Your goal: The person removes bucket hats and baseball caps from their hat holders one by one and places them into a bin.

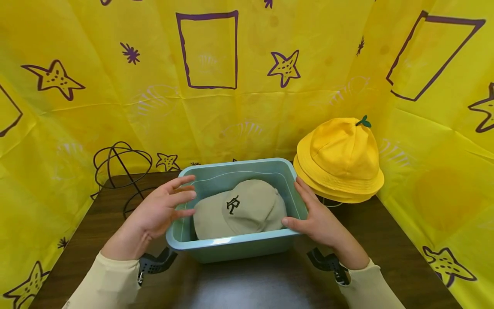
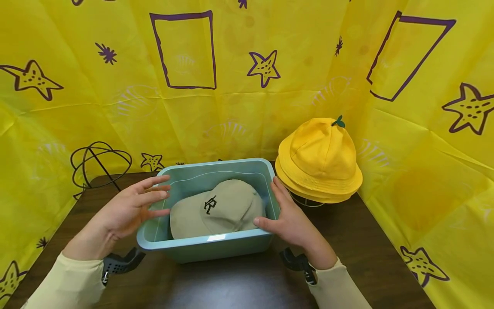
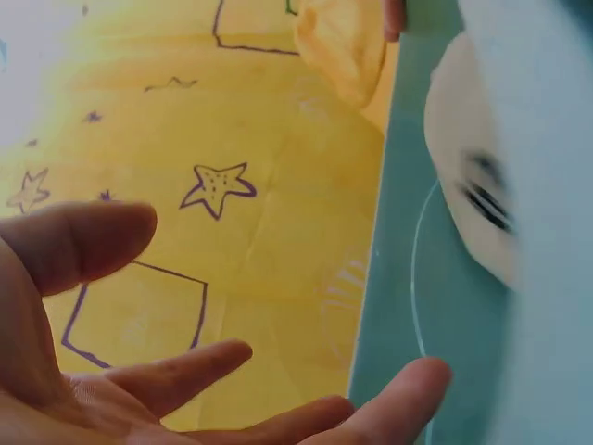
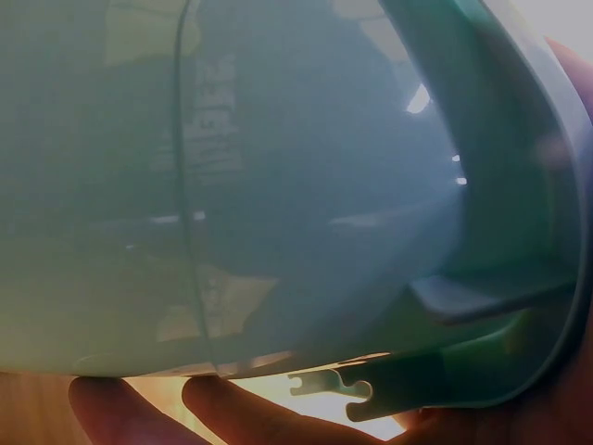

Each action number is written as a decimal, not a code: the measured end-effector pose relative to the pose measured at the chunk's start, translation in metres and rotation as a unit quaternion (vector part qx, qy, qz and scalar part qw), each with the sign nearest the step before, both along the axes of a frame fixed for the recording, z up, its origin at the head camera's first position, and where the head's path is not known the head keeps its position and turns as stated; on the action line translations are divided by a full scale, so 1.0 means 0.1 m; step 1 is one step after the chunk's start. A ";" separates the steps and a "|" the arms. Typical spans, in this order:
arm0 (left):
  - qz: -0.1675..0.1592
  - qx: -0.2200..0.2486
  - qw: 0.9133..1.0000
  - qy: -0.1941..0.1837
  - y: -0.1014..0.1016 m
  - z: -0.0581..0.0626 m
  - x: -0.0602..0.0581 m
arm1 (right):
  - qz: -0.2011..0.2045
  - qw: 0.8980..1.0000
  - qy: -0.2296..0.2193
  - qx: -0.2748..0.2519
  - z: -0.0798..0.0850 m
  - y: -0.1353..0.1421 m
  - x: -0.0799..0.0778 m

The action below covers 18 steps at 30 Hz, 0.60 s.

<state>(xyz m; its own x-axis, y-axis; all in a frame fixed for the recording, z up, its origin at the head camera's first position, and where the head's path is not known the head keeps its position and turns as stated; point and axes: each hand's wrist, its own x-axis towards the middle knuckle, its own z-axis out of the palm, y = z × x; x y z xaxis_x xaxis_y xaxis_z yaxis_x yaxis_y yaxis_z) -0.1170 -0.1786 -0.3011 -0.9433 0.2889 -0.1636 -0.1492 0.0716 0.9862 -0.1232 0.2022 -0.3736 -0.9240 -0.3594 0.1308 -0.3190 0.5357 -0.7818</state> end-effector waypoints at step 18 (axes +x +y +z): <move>-0.225 -0.443 0.799 0.338 0.54 0.31 -0.16 | -0.001 1.000 -0.001 -0.004 -0.03 0.00 -0.02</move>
<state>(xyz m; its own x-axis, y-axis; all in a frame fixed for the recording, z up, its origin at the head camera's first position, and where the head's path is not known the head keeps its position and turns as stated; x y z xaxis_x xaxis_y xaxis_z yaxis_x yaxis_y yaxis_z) -0.1326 -0.1245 -0.2700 -0.7356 0.6773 0.0104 0.6338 0.6828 0.3634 -0.1252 0.2025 -0.3763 -0.9248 -0.3570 0.1318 -0.3168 0.5304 -0.7864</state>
